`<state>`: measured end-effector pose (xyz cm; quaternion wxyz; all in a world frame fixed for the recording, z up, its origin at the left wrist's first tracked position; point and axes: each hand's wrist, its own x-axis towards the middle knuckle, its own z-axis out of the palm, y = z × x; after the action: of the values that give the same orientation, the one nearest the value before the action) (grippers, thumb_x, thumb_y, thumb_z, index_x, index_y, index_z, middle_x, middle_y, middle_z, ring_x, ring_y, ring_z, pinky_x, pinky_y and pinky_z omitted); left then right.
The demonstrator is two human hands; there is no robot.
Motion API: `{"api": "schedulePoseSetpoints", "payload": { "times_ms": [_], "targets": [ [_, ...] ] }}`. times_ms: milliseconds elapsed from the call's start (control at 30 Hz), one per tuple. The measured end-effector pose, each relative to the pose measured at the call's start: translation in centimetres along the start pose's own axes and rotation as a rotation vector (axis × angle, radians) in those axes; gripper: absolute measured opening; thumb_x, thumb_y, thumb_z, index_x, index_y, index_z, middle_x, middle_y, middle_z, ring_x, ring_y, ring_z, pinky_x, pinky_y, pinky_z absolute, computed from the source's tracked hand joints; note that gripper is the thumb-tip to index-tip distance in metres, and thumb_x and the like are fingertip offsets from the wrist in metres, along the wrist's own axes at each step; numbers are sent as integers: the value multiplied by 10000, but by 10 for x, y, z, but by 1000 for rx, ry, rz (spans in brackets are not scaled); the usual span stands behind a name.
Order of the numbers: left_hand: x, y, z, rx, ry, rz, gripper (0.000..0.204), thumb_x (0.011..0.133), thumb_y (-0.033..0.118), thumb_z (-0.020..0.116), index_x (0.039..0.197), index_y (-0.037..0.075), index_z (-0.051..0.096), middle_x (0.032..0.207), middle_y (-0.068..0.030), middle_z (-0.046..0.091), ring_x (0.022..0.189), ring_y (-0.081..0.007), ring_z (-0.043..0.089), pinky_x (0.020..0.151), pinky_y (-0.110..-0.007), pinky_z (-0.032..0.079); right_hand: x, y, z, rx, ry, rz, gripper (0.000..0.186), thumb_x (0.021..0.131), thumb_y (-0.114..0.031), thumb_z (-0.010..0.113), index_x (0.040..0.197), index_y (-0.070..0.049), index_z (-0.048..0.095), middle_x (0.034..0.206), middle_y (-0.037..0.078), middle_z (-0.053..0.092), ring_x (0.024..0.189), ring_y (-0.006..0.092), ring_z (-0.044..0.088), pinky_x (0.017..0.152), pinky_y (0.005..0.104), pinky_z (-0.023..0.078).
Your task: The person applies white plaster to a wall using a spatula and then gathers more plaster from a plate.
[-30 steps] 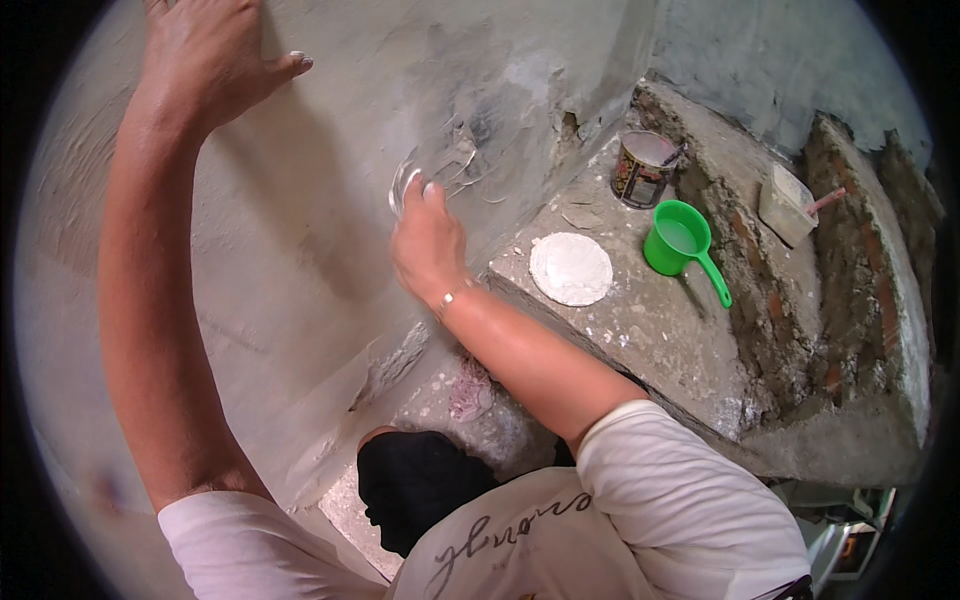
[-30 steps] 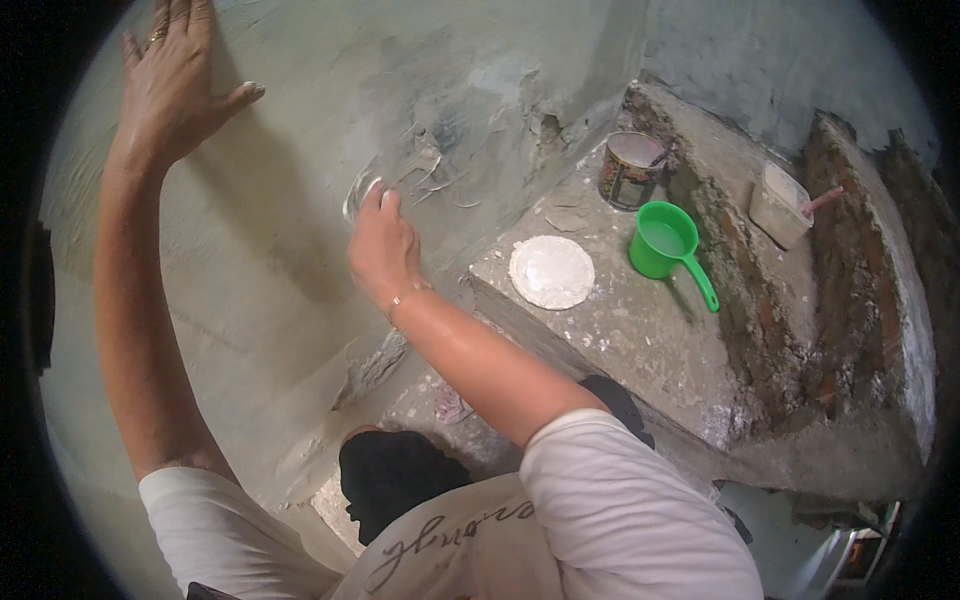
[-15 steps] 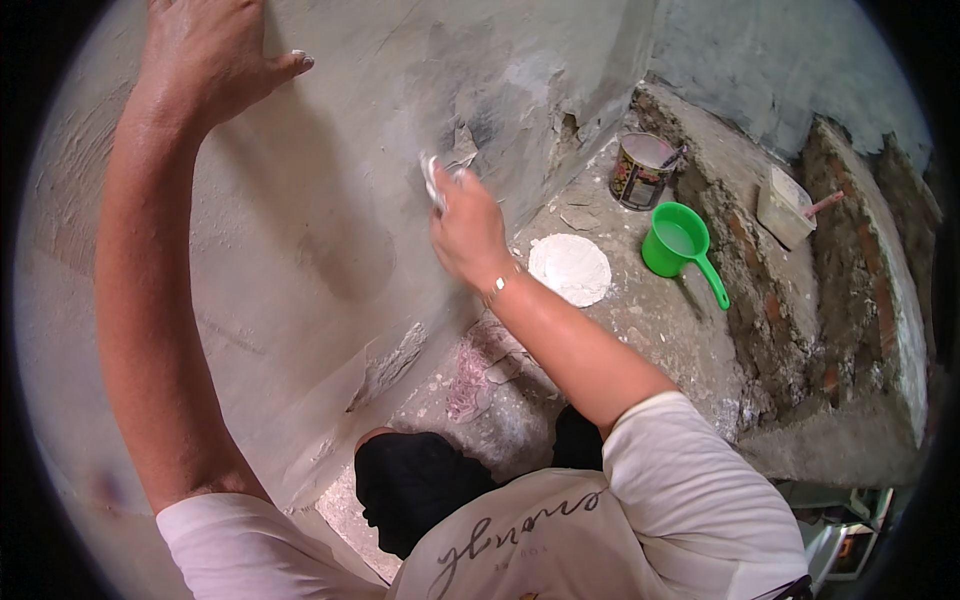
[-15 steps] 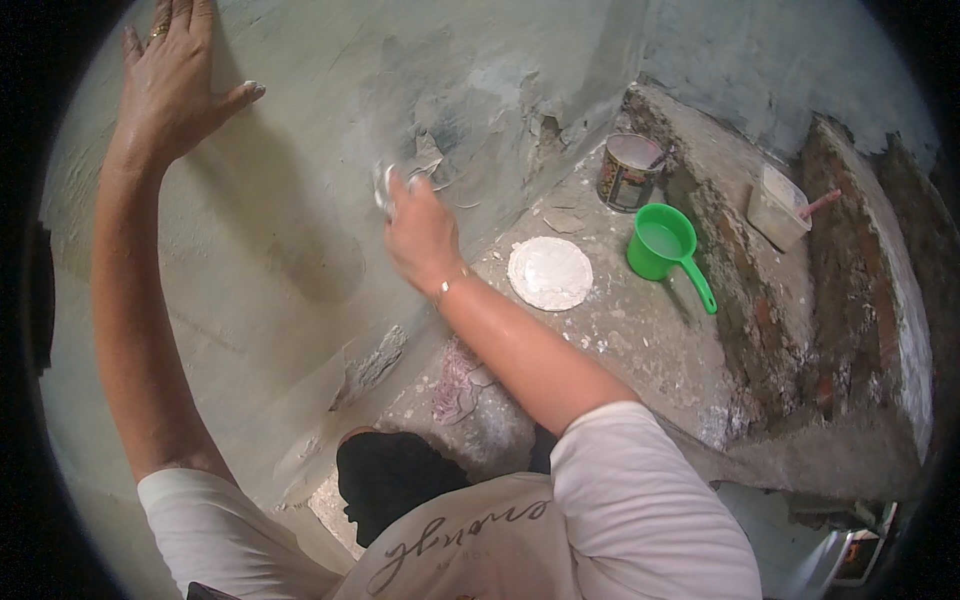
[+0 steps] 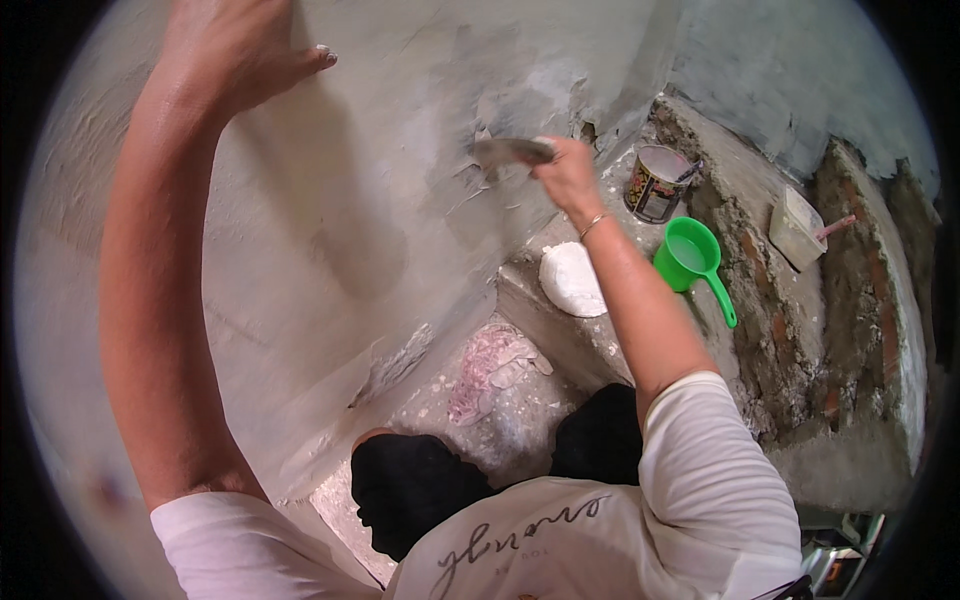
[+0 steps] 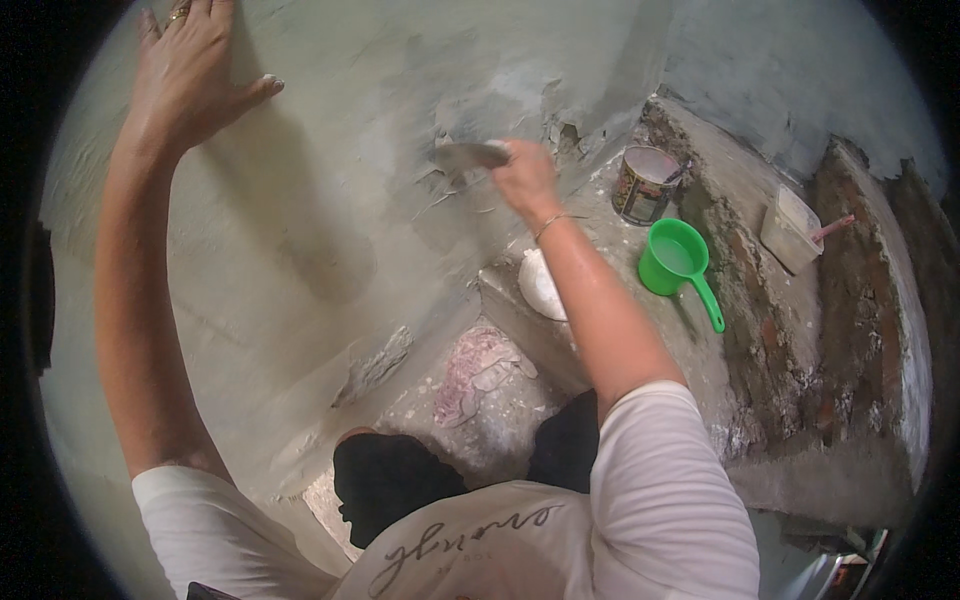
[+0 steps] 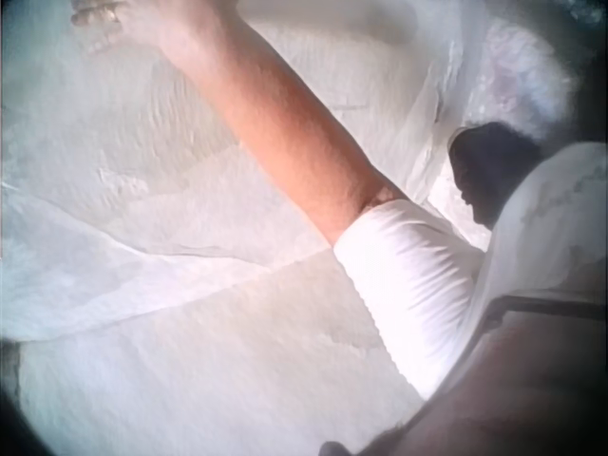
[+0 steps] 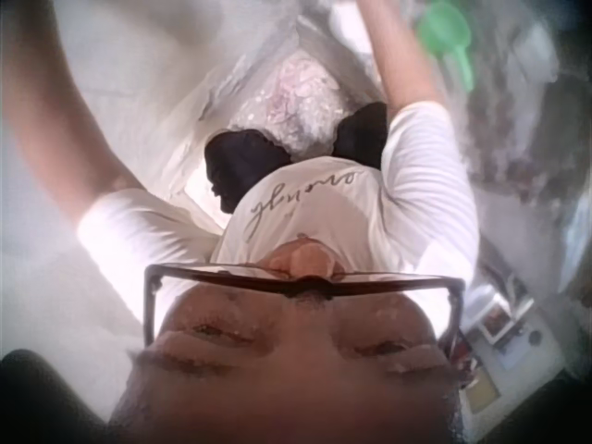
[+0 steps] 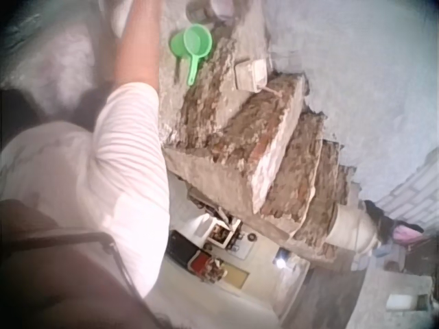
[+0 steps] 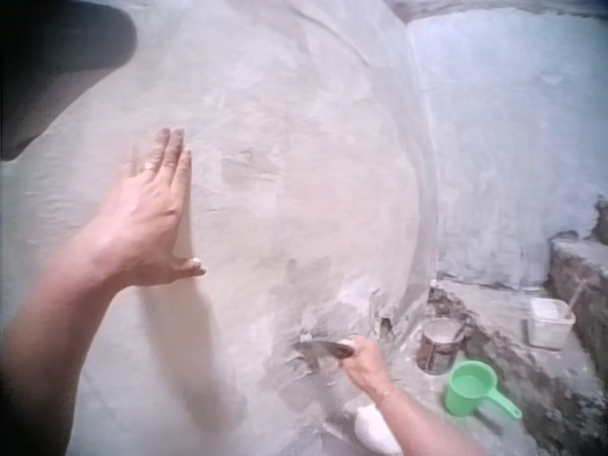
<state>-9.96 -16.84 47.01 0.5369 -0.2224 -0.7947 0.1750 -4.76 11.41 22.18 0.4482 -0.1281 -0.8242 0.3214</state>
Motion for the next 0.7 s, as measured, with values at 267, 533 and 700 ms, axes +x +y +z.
{"api": "schedulePoseSetpoints", "payload": {
  "times_ms": [267, 533, 700],
  "targets": [
    [-1, 4, -6, 43, -25, -25, 1160, 701, 529, 742, 1421, -164, 154, 1522, -315, 113, 1454, -371, 73, 1190, -482, 78, 23, 11, -20, -147, 381, 279, 210, 849, -191, 711, 852, 17, 676, 705, 97, 670, 509, 166, 622, 472, 307, 463],
    [-1, 3, 1, -5, -19, -28, 1157, 697, 520, 747, 1421, -161, 156, 1524, -310, 115, 1454, -368, 74, 1192, -475, 80, -97, -91, 80, -170, 169, -128, 152, 854, -130, 634, 931, 1, 626, 760, 178, 600, 684, 371, 589, 635, 408, 480],
    [-4, -5, 0, 1, 8, -7, 1148, 697, 515, 746, 1422, -158, 163, 1526, -304, 124, 1455, -361, 87, 1189, -481, 85, -97, -82, 63, 82, 161, 335, 236, 857, -139, 605, 976, 63, 632, 946, 212, 656, 801, 340, 658, 700, 422, 505]
  ]
}}
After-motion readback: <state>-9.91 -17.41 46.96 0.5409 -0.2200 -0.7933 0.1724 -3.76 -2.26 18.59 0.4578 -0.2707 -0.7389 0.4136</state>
